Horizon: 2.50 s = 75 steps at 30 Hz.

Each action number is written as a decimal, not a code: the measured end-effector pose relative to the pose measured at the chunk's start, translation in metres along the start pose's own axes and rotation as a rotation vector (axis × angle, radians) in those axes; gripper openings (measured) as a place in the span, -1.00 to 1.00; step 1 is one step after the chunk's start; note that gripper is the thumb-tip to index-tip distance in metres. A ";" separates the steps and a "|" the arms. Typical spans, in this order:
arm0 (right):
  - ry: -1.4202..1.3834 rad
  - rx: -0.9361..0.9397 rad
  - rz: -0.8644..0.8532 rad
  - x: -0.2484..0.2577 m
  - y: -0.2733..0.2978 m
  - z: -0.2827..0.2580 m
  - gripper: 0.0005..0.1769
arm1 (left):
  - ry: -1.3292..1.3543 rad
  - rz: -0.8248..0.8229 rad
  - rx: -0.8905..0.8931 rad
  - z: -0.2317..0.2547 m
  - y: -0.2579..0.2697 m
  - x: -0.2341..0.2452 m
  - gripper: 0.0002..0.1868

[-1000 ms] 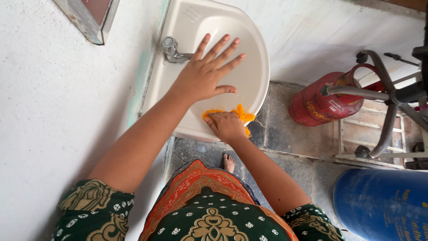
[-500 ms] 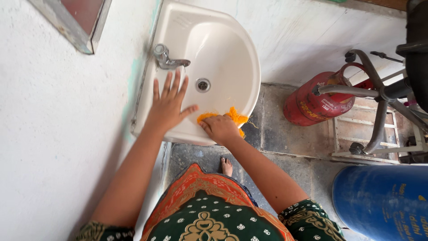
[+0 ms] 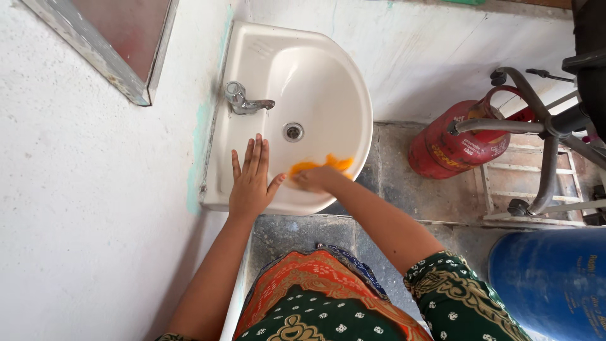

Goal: The person scrubs the inside of a white wall-mounted sink with a yellow cloth. They wipe the basin, the faucet, and the surrounding edges, occasionally rinsing the cloth under running water.

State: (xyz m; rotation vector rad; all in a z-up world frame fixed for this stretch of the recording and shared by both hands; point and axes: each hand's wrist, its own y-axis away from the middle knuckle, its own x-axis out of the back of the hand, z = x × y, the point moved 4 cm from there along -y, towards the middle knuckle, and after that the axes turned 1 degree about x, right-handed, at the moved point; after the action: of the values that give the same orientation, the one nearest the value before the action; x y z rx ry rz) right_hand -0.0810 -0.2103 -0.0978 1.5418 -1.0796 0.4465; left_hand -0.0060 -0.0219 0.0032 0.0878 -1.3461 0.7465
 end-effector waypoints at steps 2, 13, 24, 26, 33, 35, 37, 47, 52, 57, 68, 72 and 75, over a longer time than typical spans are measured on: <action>-0.118 -0.012 -0.015 -0.008 0.002 -0.008 -0.32 | 0.034 0.014 0.038 0.000 0.000 0.001 -0.05; 0.301 0.111 -0.140 0.008 0.000 0.008 -0.39 | -0.106 -0.041 0.136 -0.002 -0.005 -0.012 -0.02; 0.315 -0.128 -0.067 0.033 0.001 0.047 -0.23 | -0.113 -0.046 0.160 -0.005 -0.005 -0.015 -0.04; 0.282 -0.028 -0.182 0.017 -0.011 0.031 -0.26 | -0.115 -0.051 0.157 -0.005 -0.005 -0.017 -0.05; 0.127 0.349 -0.204 -0.021 -0.037 0.031 -0.29 | -0.198 -0.061 0.174 -0.009 -0.003 -0.015 -0.06; 0.316 0.296 -0.165 -0.006 -0.036 0.062 -0.31 | -0.183 -0.057 0.182 -0.005 -0.008 -0.015 -0.06; 0.353 0.090 -0.170 0.011 -0.038 0.083 -0.32 | -0.180 -0.063 0.198 -0.005 -0.004 -0.015 -0.06; 0.314 0.687 -0.264 -0.045 -0.070 0.087 -0.43 | -0.163 -0.056 0.217 -0.005 -0.004 -0.013 -0.06; 0.588 0.042 -0.152 0.046 -0.046 0.112 -0.39 | -0.138 -0.042 0.225 -0.002 -0.002 -0.012 -0.08; 0.412 0.286 -0.267 0.007 -0.060 0.076 -0.36 | -0.194 -0.062 0.227 -0.001 -0.004 -0.009 -0.08; 0.609 0.079 -0.230 0.100 -0.049 0.119 -0.27 | -0.184 -0.116 0.279 -0.001 -0.006 -0.011 -0.07; 0.444 0.106 -0.384 0.069 -0.013 0.075 -0.29 | -0.181 -0.126 0.273 -0.003 -0.007 -0.013 -0.07; 0.386 0.277 -0.490 0.033 -0.019 0.082 -0.31 | -0.192 -0.101 0.254 -0.002 -0.007 -0.011 -0.06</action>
State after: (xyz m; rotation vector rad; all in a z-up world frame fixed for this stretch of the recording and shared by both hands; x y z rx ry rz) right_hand -0.0715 -0.3002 -0.1061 1.8012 -0.3319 0.5363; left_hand -0.0007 -0.0308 -0.0051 0.4356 -1.4114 0.8361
